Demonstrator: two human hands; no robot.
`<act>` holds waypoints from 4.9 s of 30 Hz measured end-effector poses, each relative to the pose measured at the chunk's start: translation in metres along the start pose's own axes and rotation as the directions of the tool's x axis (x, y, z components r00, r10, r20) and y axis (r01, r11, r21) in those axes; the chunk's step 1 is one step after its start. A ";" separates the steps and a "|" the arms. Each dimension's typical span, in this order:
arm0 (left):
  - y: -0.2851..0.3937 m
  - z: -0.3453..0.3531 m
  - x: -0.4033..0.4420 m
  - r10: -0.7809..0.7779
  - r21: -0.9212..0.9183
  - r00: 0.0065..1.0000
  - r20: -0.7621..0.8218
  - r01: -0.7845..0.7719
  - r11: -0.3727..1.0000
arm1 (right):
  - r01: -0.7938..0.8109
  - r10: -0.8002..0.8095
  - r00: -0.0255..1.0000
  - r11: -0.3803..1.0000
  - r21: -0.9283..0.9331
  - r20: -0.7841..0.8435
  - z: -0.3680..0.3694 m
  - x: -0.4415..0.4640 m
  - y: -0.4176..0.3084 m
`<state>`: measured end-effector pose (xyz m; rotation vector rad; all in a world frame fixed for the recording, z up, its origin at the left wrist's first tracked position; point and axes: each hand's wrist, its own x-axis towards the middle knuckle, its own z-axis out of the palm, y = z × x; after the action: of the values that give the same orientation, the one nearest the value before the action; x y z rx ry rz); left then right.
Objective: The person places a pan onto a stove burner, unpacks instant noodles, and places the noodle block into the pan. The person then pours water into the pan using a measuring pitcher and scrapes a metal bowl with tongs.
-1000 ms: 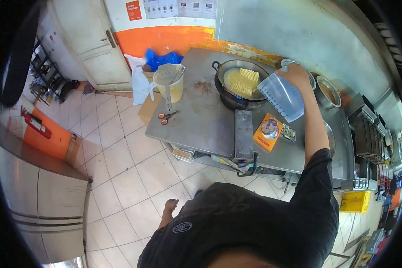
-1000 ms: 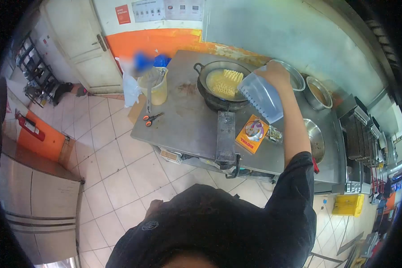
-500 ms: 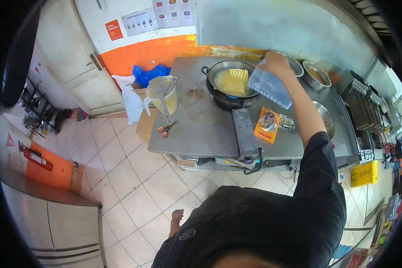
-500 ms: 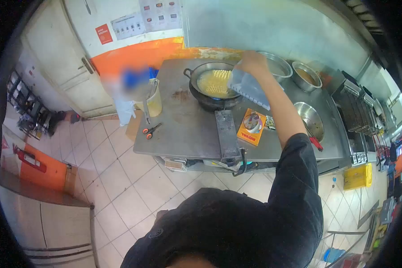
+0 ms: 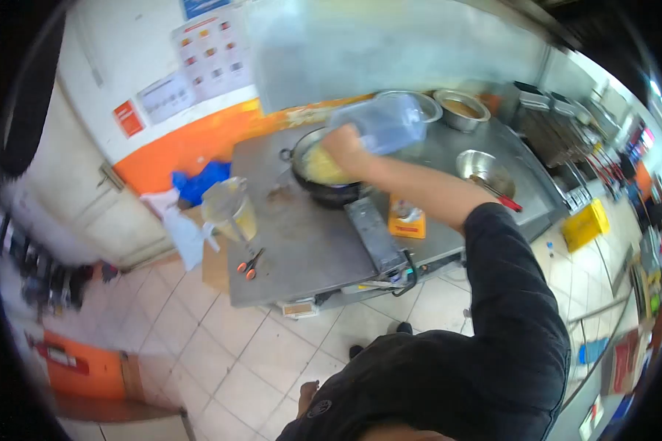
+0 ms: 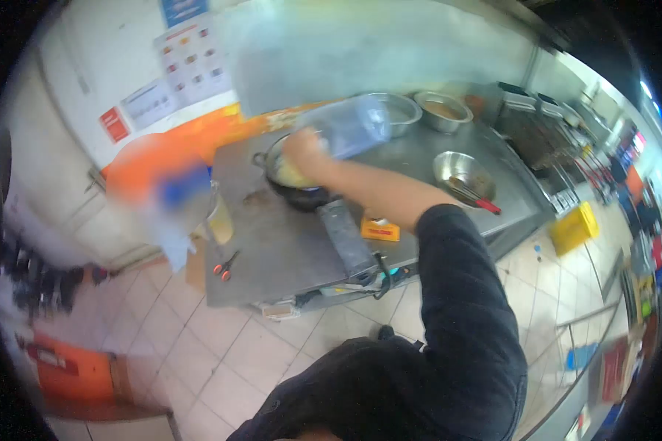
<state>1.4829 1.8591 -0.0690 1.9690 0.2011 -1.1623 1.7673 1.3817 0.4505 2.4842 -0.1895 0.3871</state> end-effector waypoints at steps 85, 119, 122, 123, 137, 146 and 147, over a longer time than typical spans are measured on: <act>0.558 0.357 -0.040 0.763 -0.008 0.640 0.094 -0.766 0.643 | -0.281 0.780 0.310 -0.471 0.836 0.544 0.277 -0.485 0.206; 0.665 0.448 -0.057 0.573 -0.233 0.810 -0.124 -0.585 0.777 | 0.076 -0.180 0.971 0.859 0.506 0.159 0.327 -0.379 0.460; 0.665 0.447 -0.060 0.575 -0.216 0.810 -0.115 -0.585 0.782 | 0.182 -0.273 0.958 0.818 0.545 0.091 0.325 -0.403 0.459; 0.665 0.448 -0.062 0.583 -0.237 0.804 -0.115 -0.592 0.770 | 0.212 -0.300 0.951 0.801 0.560 0.069 0.320 -0.409 0.461; 0.638 0.470 -0.145 0.784 -0.079 0.572 0.242 -0.793 0.604 | -0.492 0.396 0.865 0.790 0.366 0.309 0.185 -0.587 0.446; 0.625 0.543 -0.210 0.745 -0.094 0.392 0.540 -0.852 0.516 | -0.832 0.741 0.528 0.550 0.075 0.416 0.075 -0.725 0.420; 0.623 0.556 -0.216 0.732 -0.086 0.381 0.564 -0.855 0.512 | -0.855 0.783 0.478 0.519 0.007 0.398 0.069 -0.740 0.420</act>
<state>1.3107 1.1104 0.3242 1.4522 -1.1531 -0.9901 0.9888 1.0369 0.3937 2.4611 -1.6424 0.3401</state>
